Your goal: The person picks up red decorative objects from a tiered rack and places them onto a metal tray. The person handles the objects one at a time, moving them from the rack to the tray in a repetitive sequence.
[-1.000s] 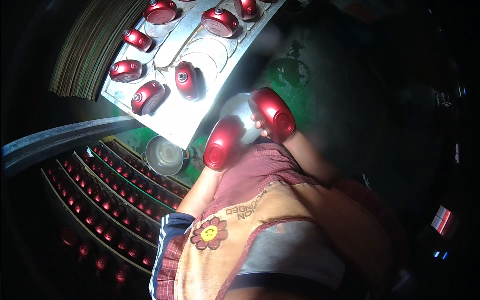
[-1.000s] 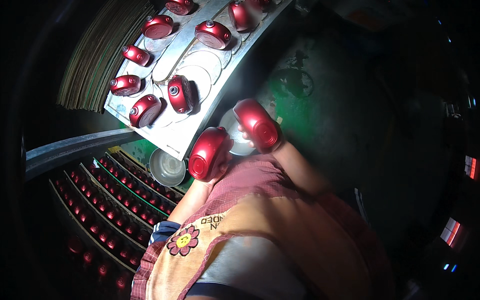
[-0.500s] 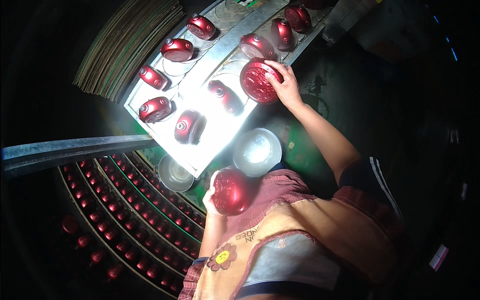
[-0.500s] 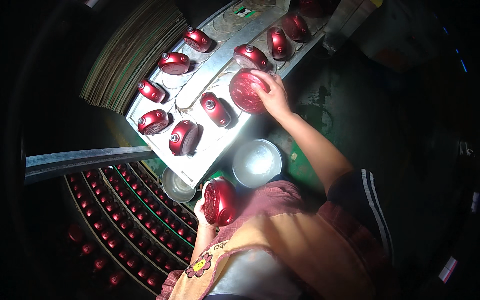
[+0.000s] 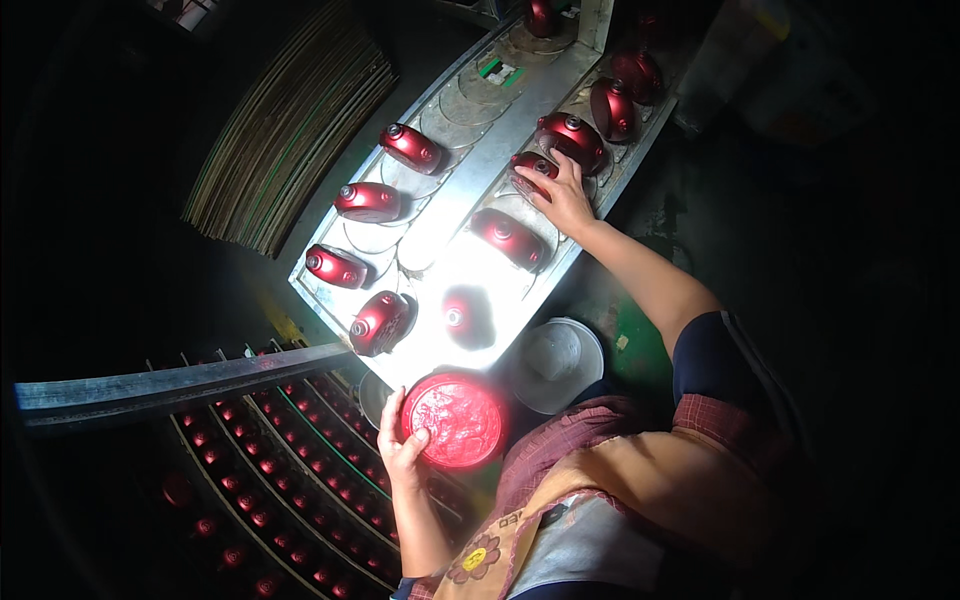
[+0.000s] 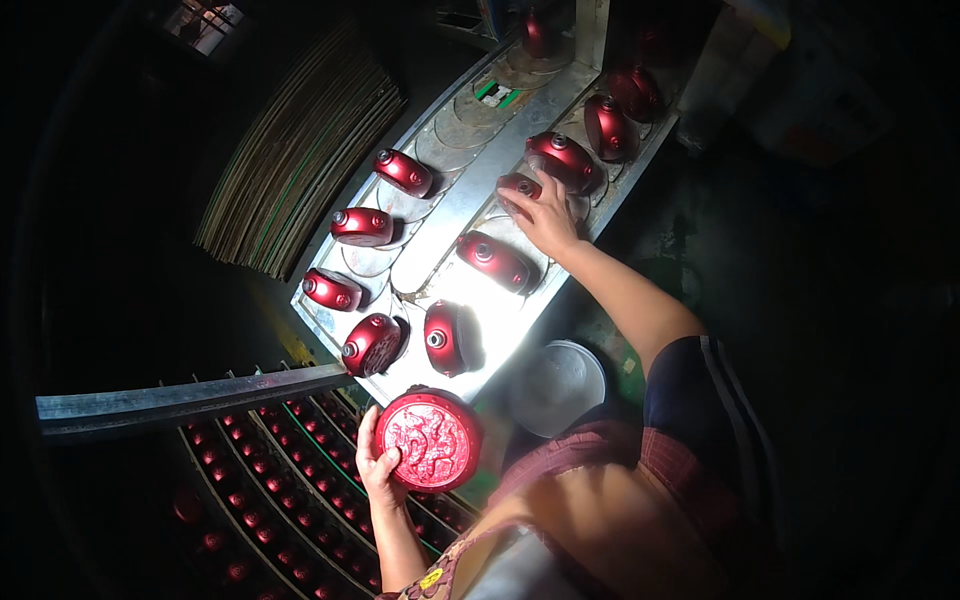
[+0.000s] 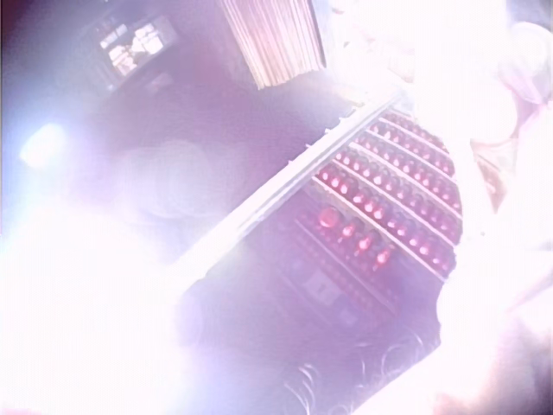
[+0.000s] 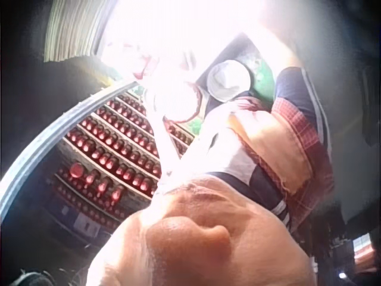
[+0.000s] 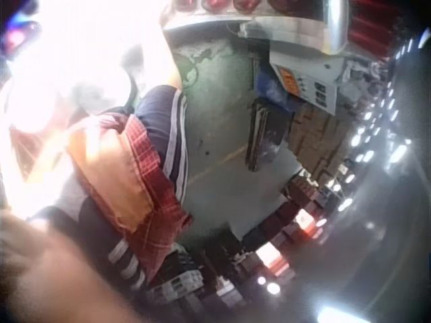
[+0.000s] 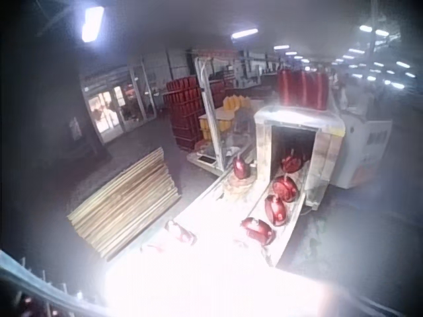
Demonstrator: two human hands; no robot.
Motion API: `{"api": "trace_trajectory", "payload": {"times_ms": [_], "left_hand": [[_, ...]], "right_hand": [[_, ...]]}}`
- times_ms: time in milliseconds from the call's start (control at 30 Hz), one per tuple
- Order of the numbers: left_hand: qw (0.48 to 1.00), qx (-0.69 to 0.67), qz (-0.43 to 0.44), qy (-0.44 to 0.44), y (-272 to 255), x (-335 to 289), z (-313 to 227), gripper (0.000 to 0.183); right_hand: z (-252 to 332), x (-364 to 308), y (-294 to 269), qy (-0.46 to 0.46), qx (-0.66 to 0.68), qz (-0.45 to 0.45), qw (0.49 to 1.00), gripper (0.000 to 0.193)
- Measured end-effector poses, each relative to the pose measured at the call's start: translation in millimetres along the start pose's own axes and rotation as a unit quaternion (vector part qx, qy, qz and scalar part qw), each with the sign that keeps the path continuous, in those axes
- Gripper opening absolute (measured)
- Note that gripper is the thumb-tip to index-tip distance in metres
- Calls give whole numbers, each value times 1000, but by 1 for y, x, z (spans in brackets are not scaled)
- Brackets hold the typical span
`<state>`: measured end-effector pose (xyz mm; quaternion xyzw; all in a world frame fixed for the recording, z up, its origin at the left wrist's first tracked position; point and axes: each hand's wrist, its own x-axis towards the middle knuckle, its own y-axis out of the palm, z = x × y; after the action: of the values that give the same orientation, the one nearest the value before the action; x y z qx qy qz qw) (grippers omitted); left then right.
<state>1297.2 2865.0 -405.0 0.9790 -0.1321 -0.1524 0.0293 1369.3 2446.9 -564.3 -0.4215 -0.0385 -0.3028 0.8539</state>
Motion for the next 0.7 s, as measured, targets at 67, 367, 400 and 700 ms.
{"api": "trace_trajectory", "payload": {"times_ms": [67, 367, 400, 700], "left_hand": [[996, 17, 52, 67, 25, 54, -37, 79], [874, 318, -13, 366, 211, 357, -68, 56], [859, 352, -38, 369, 223, 384, -52, 58], [816, 538, -166, 133, 247, 470, 43, 59]], "right_hand": [[-8, -6, -24, -38, 28, -45, 998, 48], [-98, -240, -128, 216, 220, -63, 949, 40], [-106, -284, -141, 246, 143, -48, 957, 40], [-103, -519, -202, 510, -21, -122, 851, 25]]}}
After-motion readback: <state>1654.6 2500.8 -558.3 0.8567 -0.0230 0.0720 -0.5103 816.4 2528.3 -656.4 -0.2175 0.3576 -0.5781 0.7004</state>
